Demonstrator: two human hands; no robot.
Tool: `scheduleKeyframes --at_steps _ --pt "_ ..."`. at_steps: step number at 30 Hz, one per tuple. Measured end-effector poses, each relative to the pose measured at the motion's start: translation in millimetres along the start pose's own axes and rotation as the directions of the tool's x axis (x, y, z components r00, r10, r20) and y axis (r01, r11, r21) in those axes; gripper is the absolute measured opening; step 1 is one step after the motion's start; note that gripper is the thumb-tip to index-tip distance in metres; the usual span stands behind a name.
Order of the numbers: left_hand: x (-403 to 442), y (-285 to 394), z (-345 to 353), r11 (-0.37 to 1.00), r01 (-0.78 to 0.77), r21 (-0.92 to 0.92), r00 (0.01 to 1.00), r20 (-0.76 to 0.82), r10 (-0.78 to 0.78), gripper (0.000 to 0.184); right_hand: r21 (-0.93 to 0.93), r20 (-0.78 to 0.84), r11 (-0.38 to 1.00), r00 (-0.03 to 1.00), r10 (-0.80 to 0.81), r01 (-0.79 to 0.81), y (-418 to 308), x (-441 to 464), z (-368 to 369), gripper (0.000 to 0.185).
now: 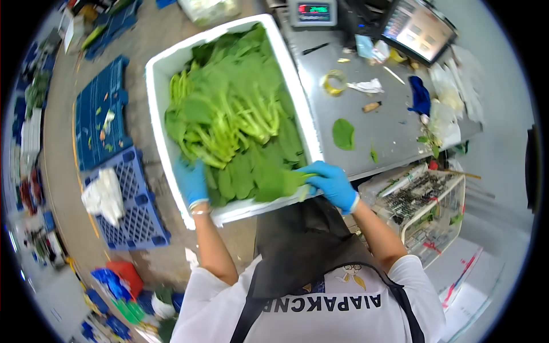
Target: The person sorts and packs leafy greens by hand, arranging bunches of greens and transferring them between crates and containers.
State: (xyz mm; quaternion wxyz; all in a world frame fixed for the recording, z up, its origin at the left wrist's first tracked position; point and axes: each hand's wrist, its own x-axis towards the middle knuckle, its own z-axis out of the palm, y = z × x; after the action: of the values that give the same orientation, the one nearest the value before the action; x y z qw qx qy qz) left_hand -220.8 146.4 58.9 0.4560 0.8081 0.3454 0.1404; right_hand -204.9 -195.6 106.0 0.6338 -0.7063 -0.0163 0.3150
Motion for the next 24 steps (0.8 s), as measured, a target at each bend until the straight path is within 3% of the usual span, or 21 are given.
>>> scheduleKeyframes --at_steps 2,4,6,9,10,11,12,13,14,15,16,18,20,22,23,24 --pt "7.9 -7.5 -6.5 0.909 -0.058 0.413 0.982 -0.143 0.127 0.048 0.159 -0.218 0.983 0.968 0.128 -0.094 9.0 -35.8 -53.9 0.028" --pt "-3.4 29.4 2.4 0.919 -0.231 0.321 0.946 -0.146 0.288 0.046 0.262 -0.446 0.965 0.887 0.117 0.005 36.4 -77.5 -109.5 0.029" --pt "-31.5 81.9 28.0 0.861 -0.438 0.257 0.881 -0.067 0.468 0.043 0.185 -0.608 0.983 0.785 0.117 -0.003 30.1 -125.8 -155.5 0.030" --pt "-96.9 142.4 92.0 0.787 -0.616 0.036 0.784 0.127 0.608 0.040 0.167 -0.716 0.983 0.695 0.071 0.071 89.0 -208.9 -253.8 0.032" --pt "-126.5 158.4 114.6 0.783 -0.617 -0.079 0.757 0.210 0.619 0.040 0.177 -0.729 0.982 0.679 0.089 0.060 97.7 -242.3 -284.1 0.030" --pt "-161.4 174.9 139.3 0.776 -0.598 -0.200 0.714 0.308 0.629 0.040 0.108 -0.734 0.987 0.679 0.000 0.117 124.7 -276.4 -324.5 0.023" --pt "-201.3 191.4 165.3 0.769 -0.554 -0.319 0.649 0.412 0.639 0.041 0.103 -0.828 0.992 0.559 0.048 0.068 120.6 -308.2 -346.3 0.016" --pt "-243.7 207.6 187.8 0.813 -0.461 -0.357 0.610 0.538 0.582 0.040 0.148 -0.835 0.985 0.545 0.078 0.086 136.1 -344.5 -386.5 0.016" --pt "-284.9 216.2 212.6 0.797 -0.418 -0.436 0.499 0.623 0.603 0.040 -0.013 -0.820 0.998 0.570 -0.046 0.063 159.6 -385.4 -432.2 0.019" --pt "-330.4 223.7 235.1 0.810 -0.364 -0.461 0.394 0.711 0.582 0.039 -0.011 -0.861 0.998 0.506 -0.042 0.065 158.9 -417.7 -462.9 0.023" --pt "-375.8 230.3 253.4 0.826 -0.316 -0.466 0.296 0.779 0.553 0.038 0.075 -0.897 0.970 0.441 -0.036 0.231 176.1 -449.9 -504.1 0.024" --pt "-460.6 240.6 283.0 0.852 -0.222 -0.474 -0.024 0.876 0.482 0.038 0.142 -0.864 0.799 0.467 -0.187 0.584 239.9 -527.9 -615.0 0.022" --pt "-537.0 239.6 311.2 0.894 -0.114 -0.432 -0.301 0.873 0.384 0.036 0.196 -0.979 0.523 0.136 0.151 0.829 217.1 -550.8 -634.2 0.028" --pt "-598.6 229.8 345.1 0.953 -0.113 -0.282 -0.456 0.867 0.202 0.033 0.260 -0.966 0.562 0.206 0.159 0.786 271.0 -575.1 -660.6 0.035" --pt "-623.1 215.5 368.6 0.997 -0.038 -0.066 -0.477 0.878 0.040 0.033 0.291 -0.957 0.579 0.243 0.161 0.761 297.4 -581.4 -669.5 0.039" --pt "-644.4 194.0 397.6 0.988 0.035 0.149 -0.504 0.857 -0.111 0.033 0.244 -0.958 0.747 0.271 0.088 0.618 327.9 -567.8 -664.0 0.041"
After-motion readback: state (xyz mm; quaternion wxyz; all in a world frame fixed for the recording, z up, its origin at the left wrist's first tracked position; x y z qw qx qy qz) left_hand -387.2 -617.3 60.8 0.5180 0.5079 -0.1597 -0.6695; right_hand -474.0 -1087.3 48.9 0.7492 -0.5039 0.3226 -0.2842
